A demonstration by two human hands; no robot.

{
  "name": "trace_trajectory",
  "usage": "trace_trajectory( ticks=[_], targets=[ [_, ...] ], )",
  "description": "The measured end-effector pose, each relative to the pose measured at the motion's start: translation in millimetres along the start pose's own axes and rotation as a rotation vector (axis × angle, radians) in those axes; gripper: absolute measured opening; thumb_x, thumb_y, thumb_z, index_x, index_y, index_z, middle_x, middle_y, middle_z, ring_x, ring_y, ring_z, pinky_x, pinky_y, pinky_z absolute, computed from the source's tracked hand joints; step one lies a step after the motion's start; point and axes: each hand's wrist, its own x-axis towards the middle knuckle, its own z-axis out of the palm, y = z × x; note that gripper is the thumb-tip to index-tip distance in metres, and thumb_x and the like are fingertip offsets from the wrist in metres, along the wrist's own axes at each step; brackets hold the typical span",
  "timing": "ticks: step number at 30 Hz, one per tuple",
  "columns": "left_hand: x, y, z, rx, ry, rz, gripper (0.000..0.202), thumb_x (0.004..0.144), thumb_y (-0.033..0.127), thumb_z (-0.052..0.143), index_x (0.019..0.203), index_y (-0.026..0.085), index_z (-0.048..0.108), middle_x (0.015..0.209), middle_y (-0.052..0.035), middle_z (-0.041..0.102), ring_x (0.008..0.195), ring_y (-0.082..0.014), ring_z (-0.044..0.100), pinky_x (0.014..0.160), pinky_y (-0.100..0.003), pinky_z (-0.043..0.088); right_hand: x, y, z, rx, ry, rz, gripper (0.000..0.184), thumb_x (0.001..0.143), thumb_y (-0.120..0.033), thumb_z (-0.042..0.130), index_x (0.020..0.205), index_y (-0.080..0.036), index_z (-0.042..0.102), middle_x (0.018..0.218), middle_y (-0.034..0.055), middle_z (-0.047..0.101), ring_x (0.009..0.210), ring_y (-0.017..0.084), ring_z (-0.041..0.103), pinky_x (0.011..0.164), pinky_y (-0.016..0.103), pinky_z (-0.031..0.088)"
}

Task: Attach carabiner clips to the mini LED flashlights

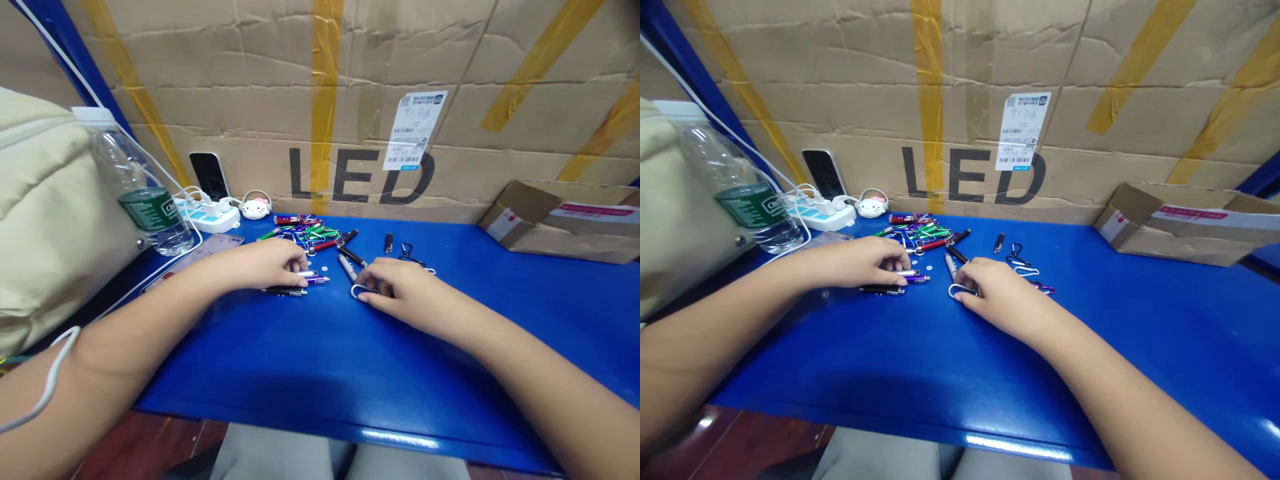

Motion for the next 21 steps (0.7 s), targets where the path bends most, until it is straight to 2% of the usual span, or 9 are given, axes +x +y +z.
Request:
trace_trajectory(
  ticks=[4,7,12,17,21],
  targets=[
    [-1.0,2.0,-0.1,-0.040,-0.015,-0.055,0.037,0.076,0.042,0.061,0.104,0.018,0.063,0.093,-0.0039,0.065,0.076,-0.0151,0.058,0.062,-0.021,0.039,-0.8,0.2,-2.7,-0.054,-0.051,0.008,0.020,0.083,-0.023,0.058,0.101,-0.020,0.067,0.095,0.0055,0.065,0.076,0.015,0.059,0.070,0.025,0.044],
    [-0.3,-0.1,0.6,-0.023,-0.031,-0.031,0.046,0.076,0.045,0.060,0.114,0.020,0.061,0.097,-0.0038,0.066,0.079,-0.0161,0.058,0.064,-0.022,0.039,0.4,-1.4,-2.3,-0.114,-0.073,0.047,0.017,0.083,-0.019,0.057,0.096,-0.019,0.068,0.090,0.0056,0.065,0.077,0.016,0.060,0.071,0.026,0.045],
    [0.4,-1.9,0.8,0.015,-0.042,0.038,0.031,0.079,0.043,0.057,0.097,0.019,0.067,0.095,-0.0034,0.066,0.081,-0.0162,0.058,0.067,-0.023,0.039,0.7,-6.8,1.4,-0.169,-0.071,0.046,0.016,0.084,-0.015,0.052,0.084,-0.017,0.068,0.092,0.0079,0.063,0.078,0.017,0.060,0.075,0.027,0.046],
    [-1.9,1.2,-0.1,-0.067,-0.047,-0.018,0.032,0.076,0.041,0.062,0.099,0.019,0.064,0.096,-0.0026,0.066,0.083,-0.0158,0.059,0.066,-0.022,0.041,-1.5,-8.0,1.9,-0.199,-0.060,0.017,0.015,0.084,-0.017,0.051,0.081,-0.017,0.065,0.089,0.0076,0.063,0.075,0.017,0.060,0.070,0.027,0.047],
    [0.0,-1.2,2.7,-0.095,-0.018,0.004,0.028,0.078,0.037,0.061,0.100,0.020,0.064,0.092,-0.0014,0.067,0.079,-0.0146,0.059,0.065,-0.021,0.040,-1.3,-7.4,3.5,-0.159,0.032,-0.021,0.011,0.082,-0.018,0.054,0.084,-0.018,0.065,0.084,0.0054,0.066,0.071,0.017,0.061,0.066,0.027,0.046]
  ],
)
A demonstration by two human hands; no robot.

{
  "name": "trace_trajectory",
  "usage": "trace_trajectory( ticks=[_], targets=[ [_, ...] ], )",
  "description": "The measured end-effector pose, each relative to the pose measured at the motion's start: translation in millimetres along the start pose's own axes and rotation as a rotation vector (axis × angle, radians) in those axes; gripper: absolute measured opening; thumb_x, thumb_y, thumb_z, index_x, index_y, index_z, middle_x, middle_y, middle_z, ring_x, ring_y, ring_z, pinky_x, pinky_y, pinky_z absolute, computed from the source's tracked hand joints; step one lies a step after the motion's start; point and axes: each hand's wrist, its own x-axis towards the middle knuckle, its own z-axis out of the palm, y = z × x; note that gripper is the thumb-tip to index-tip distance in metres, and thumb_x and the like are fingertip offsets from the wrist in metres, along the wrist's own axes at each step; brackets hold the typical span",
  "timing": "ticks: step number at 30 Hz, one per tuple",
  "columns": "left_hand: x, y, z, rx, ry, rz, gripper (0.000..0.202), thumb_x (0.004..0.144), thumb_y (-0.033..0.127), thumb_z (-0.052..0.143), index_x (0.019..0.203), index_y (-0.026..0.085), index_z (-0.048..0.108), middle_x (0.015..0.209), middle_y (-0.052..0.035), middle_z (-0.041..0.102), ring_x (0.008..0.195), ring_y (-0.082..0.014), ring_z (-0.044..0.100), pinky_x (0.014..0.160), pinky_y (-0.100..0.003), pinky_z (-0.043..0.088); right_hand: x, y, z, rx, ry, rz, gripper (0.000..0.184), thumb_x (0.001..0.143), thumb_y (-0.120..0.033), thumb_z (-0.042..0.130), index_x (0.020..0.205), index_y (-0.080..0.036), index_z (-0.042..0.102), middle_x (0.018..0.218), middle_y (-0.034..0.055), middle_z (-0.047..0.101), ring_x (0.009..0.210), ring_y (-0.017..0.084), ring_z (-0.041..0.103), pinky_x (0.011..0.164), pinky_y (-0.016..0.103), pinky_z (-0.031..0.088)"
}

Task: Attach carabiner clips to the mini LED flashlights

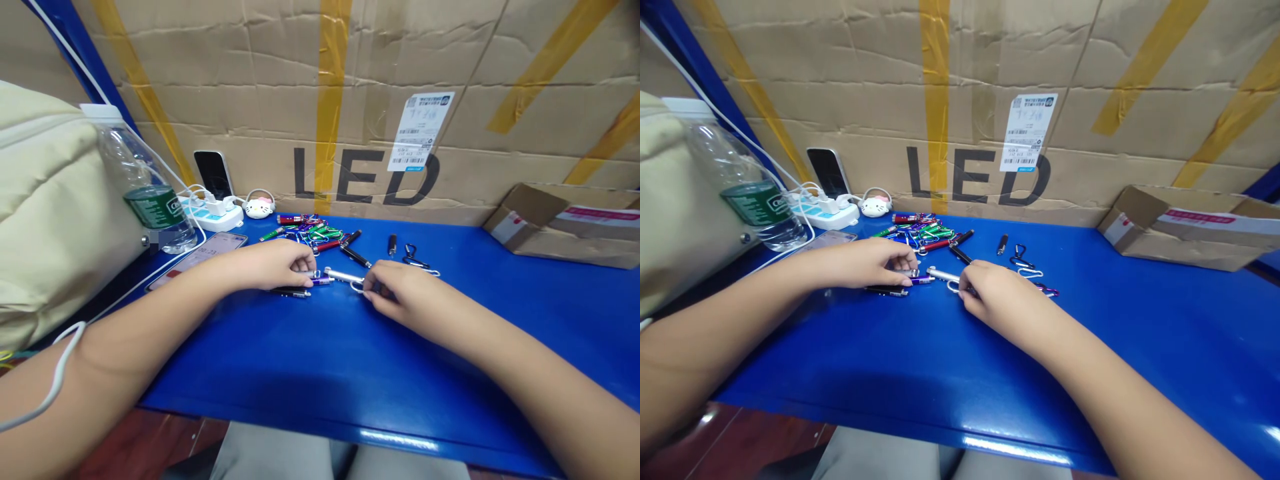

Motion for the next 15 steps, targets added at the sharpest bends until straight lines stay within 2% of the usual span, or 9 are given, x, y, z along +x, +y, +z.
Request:
trace_trajectory(
  ticks=[3,7,9,15],
  targets=[
    [2.7,-1.9,2.0,0.019,0.056,0.085,0.025,0.083,0.037,0.056,0.097,0.019,0.066,0.089,-0.0016,0.068,0.078,-0.0146,0.059,0.067,-0.022,0.040,1.2,-0.4,3.2,0.098,0.109,-0.037,0.009,0.081,-0.021,0.059,0.087,-0.018,0.065,0.081,0.0038,0.068,0.070,0.016,0.063,0.065,0.026,0.048],
    [1.7,5.9,2.6,0.010,0.202,0.217,0.026,0.087,0.034,0.050,0.099,0.018,0.066,0.097,-0.0032,0.068,0.086,-0.0160,0.060,0.075,-0.024,0.040,2.1,-0.5,6.2,0.164,0.254,-0.111,0.024,0.081,-0.021,0.061,0.105,-0.017,0.064,0.085,0.0042,0.071,0.072,0.015,0.066,0.068,0.025,0.051],
    [-0.6,13.5,3.5,-0.061,0.218,0.194,0.028,0.088,0.037,0.047,0.098,0.018,0.065,0.093,-0.0025,0.067,0.082,-0.0155,0.059,0.072,-0.024,0.041,2.0,-0.5,6.0,0.142,0.304,-0.175,0.022,0.082,-0.020,0.060,0.104,-0.016,0.065,0.085,0.0049,0.071,0.073,0.016,0.066,0.068,0.025,0.051],
    [-2.1,30.2,13.7,-0.251,0.126,0.024,0.036,0.089,0.047,0.042,0.086,0.017,0.061,0.070,0.0012,0.059,0.061,-0.0123,0.051,0.056,-0.023,0.034,1.0,-2.7,4.1,0.108,0.366,-0.271,0.015,0.086,-0.020,0.055,0.096,-0.019,0.066,0.085,0.0048,0.071,0.077,0.016,0.067,0.069,0.025,0.050]
  ],
)
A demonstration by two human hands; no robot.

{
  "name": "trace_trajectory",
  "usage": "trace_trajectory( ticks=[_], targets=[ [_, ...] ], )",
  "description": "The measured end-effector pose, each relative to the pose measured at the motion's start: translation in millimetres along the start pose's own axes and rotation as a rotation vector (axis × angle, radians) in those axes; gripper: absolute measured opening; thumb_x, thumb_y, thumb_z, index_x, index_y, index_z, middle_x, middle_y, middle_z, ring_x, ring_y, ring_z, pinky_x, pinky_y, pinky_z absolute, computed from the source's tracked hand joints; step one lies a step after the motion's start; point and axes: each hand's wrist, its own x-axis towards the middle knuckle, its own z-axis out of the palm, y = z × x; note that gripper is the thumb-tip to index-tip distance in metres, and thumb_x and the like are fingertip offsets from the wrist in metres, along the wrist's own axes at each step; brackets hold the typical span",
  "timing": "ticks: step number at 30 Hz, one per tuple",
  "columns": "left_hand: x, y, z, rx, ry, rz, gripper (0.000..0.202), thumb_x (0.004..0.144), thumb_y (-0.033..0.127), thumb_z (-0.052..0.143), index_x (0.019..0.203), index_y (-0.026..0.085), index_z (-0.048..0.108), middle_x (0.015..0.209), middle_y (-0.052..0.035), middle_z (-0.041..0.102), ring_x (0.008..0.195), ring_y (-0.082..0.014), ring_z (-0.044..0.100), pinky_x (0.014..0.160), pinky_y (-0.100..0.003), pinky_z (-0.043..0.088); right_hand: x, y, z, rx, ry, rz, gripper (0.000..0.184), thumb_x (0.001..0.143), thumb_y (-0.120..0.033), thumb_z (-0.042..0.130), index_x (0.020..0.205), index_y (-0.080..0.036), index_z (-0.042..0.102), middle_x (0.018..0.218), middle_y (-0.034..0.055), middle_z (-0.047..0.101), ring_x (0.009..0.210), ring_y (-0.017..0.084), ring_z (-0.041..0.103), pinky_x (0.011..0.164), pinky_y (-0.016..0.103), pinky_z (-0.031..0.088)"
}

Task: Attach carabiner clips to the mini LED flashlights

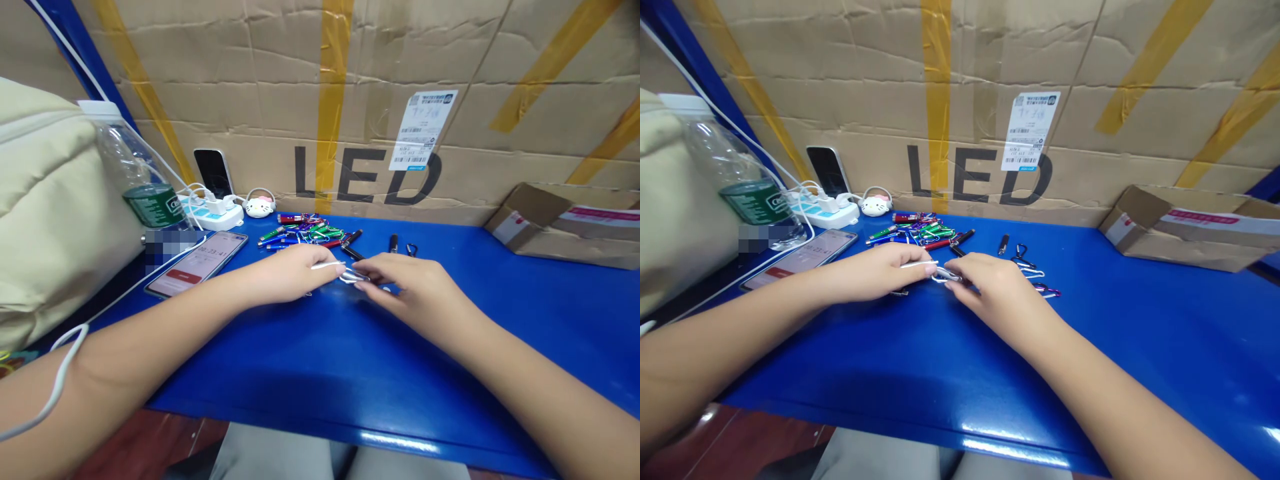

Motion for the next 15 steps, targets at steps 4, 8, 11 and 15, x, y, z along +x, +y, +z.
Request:
trace_trajectory(
  ticks=[4,8,11,15],
  targets=[
    [2.1,0.0,6.8,0.010,0.017,0.005,0.035,0.089,0.045,0.042,0.073,0.016,0.054,0.065,0.0019,0.054,0.058,-0.0111,0.045,0.054,-0.023,0.030,-0.3,-0.2,4.1,-0.036,-0.053,0.026,0.015,0.086,-0.022,0.057,0.099,-0.017,0.064,0.086,0.0054,0.070,0.078,0.016,0.065,0.068,0.025,0.048],
    [1.9,1.1,9.6,0.045,0.060,0.055,0.030,0.089,0.041,0.043,0.077,0.016,0.056,0.071,0.0011,0.056,0.065,-0.0126,0.048,0.059,-0.024,0.033,0.0,-2.0,7.8,-0.134,-0.170,0.081,0.017,0.089,-0.027,0.053,0.098,-0.016,0.062,0.088,0.0072,0.068,0.080,0.019,0.063,0.069,0.028,0.046],
    [0.2,3.7,10.8,0.034,0.074,0.088,0.029,0.089,0.040,0.043,0.077,0.016,0.057,0.073,0.0011,0.058,0.065,-0.0125,0.048,0.061,-0.024,0.034,1.4,-7.1,8.8,-0.296,-0.253,0.064,0.022,0.092,-0.031,0.046,0.089,-0.016,0.061,0.084,0.0091,0.067,0.078,0.022,0.062,0.069,0.031,0.043],
    [-0.7,5.1,11.1,0.014,0.090,0.127,0.032,0.090,0.041,0.042,0.078,0.016,0.057,0.076,0.0005,0.060,0.068,-0.0128,0.050,0.064,-0.024,0.036,4.7,-14.0,10.3,-0.530,-0.300,0.035,0.025,0.091,-0.030,0.042,0.083,-0.014,0.060,0.073,0.0107,0.066,0.070,0.024,0.061,0.066,0.034,0.037]
  ],
)
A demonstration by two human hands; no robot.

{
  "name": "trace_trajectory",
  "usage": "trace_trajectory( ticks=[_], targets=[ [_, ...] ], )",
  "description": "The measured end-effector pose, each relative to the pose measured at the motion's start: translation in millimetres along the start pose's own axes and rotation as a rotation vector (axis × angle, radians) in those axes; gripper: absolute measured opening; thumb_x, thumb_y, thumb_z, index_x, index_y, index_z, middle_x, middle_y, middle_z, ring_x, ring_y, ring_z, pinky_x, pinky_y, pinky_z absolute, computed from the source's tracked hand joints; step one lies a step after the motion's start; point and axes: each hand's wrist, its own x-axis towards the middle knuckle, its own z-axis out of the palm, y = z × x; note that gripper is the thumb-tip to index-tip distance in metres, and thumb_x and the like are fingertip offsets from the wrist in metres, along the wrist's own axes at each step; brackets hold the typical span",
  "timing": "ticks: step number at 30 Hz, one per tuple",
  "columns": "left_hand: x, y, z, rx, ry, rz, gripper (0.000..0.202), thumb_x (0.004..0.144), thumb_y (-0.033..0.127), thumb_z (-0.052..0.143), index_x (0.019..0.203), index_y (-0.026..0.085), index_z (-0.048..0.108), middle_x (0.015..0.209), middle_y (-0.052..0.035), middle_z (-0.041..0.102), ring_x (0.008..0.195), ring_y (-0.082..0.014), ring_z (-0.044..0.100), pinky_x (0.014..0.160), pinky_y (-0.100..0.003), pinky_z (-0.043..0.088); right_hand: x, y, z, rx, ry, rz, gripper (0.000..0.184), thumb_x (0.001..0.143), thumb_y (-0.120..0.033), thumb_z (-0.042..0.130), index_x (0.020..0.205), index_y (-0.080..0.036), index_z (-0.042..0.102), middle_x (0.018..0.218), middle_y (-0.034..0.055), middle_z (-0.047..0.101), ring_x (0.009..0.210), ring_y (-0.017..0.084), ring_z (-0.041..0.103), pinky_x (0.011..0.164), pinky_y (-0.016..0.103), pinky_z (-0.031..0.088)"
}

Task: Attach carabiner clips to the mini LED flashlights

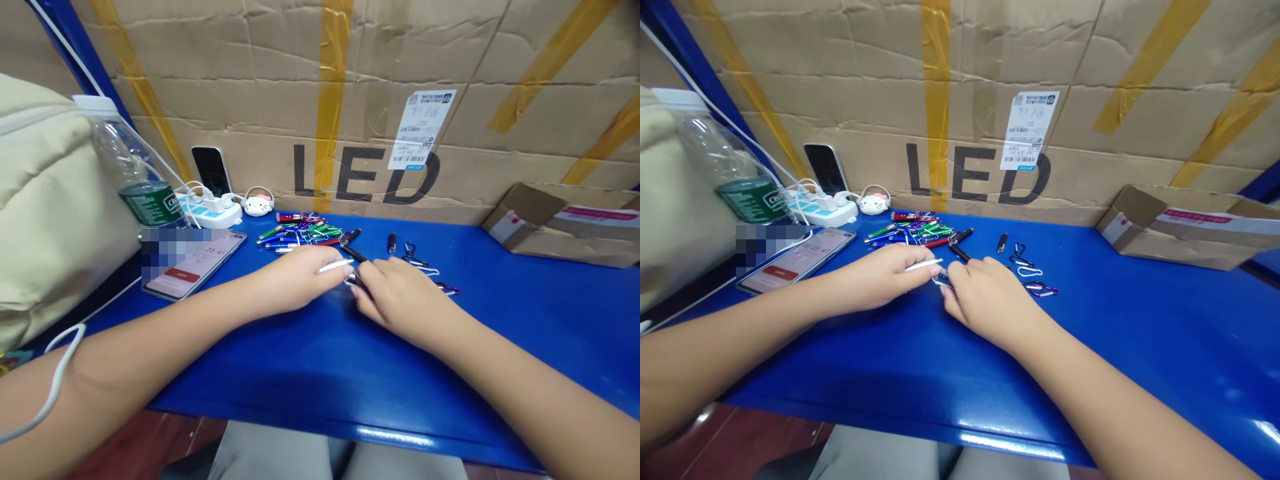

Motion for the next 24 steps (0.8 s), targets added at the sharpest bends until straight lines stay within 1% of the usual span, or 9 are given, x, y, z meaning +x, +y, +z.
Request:
trace_trajectory(
  ticks=[2,4,7,10,13,16,20,22,24],
  targets=[
    [0.3,-1.3,-1.1,-0.006,-0.009,0.019,0.034,0.091,0.042,0.040,0.078,0.016,0.058,0.078,-0.0003,0.062,0.070,-0.0136,0.052,0.066,-0.024,0.037,1.5,-0.5,-1.4,-0.061,-0.017,0.009,0.023,0.090,-0.028,0.042,0.082,-0.014,0.059,0.070,0.0114,0.066,0.067,0.024,0.061,0.064,0.033,0.035],
    [0.6,-3.3,-2.8,-0.017,-0.034,0.031,0.037,0.091,0.044,0.039,0.080,0.016,0.060,0.080,-0.0007,0.063,0.072,-0.0141,0.053,0.067,-0.025,0.038,2.4,1.3,-3.2,-0.085,-0.019,0.048,0.022,0.089,-0.025,0.041,0.081,-0.014,0.057,0.067,0.0117,0.066,0.064,0.023,0.061,0.061,0.032,0.032],
    [0.9,-5.4,-4.3,-0.026,-0.075,0.054,0.037,0.091,0.045,0.041,0.084,0.016,0.062,0.082,-0.0009,0.064,0.074,-0.0146,0.055,0.068,-0.025,0.039,2.8,4.6,-6.7,-0.069,-0.015,0.150,0.019,0.088,-0.023,0.038,0.081,-0.016,0.054,0.064,0.0106,0.065,0.058,0.022,0.059,0.056,0.031,0.029],
    [0.9,-4.7,-2.1,-0.012,-0.077,0.125,0.033,0.091,0.042,0.044,0.087,0.015,0.063,0.085,-0.0021,0.066,0.078,-0.0153,0.057,0.071,-0.025,0.040,2.9,3.8,-9.1,-0.032,-0.041,0.212,0.017,0.089,-0.024,0.038,0.082,-0.017,0.051,0.063,0.0094,0.064,0.057,0.023,0.059,0.054,0.030,0.027],
    [0.5,-2.6,3.2,0.002,-0.037,0.177,0.030,0.092,0.037,0.044,0.085,0.015,0.063,0.087,-0.0030,0.066,0.079,-0.0153,0.057,0.073,-0.024,0.040,3.2,0.2,-9.2,-0.006,-0.065,0.227,0.018,0.090,-0.027,0.037,0.084,-0.017,0.051,0.064,0.0103,0.064,0.059,0.024,0.059,0.054,0.030,0.026],
    [-0.1,-0.7,10.0,-0.024,0.017,0.157,0.027,0.091,0.035,0.045,0.083,0.015,0.062,0.085,-0.0025,0.066,0.078,-0.0150,0.057,0.070,-0.024,0.040,3.3,-1.3,-8.3,0.009,-0.070,0.244,0.018,0.091,-0.026,0.037,0.086,-0.016,0.050,0.066,0.0110,0.065,0.060,0.025,0.060,0.054,0.030,0.026],
    [0.2,1.8,17.2,-0.129,0.149,0.116,0.030,0.092,0.036,0.043,0.086,0.015,0.063,0.086,-0.0021,0.067,0.079,-0.0148,0.059,0.071,-0.024,0.042,3.4,-0.9,-9.1,0.001,-0.064,0.263,0.019,0.091,-0.026,0.037,0.087,-0.015,0.051,0.066,0.0119,0.065,0.061,0.025,0.061,0.053,0.030,0.026],
    [1.6,1.9,15.8,-0.168,0.179,0.101,0.031,0.092,0.037,0.043,0.089,0.015,0.064,0.088,-0.0019,0.068,0.081,-0.0148,0.059,0.073,-0.024,0.043,3.4,-1.4,-10.2,0.015,-0.058,0.273,0.017,0.091,-0.026,0.038,0.088,-0.015,0.051,0.067,0.0118,0.065,0.061,0.025,0.062,0.053,0.030,0.027],
    [4.2,-0.9,8.3,-0.153,0.172,0.073,0.033,0.091,0.041,0.045,0.089,0.015,0.065,0.086,-0.0017,0.068,0.080,-0.0154,0.060,0.073,-0.025,0.043,3.0,-0.3,-10.8,0.098,-0.058,0.278,0.018,0.092,-0.028,0.038,0.090,-0.016,0.051,0.071,0.0108,0.067,0.062,0.024,0.062,0.053,0.029,0.029]
  ],
)
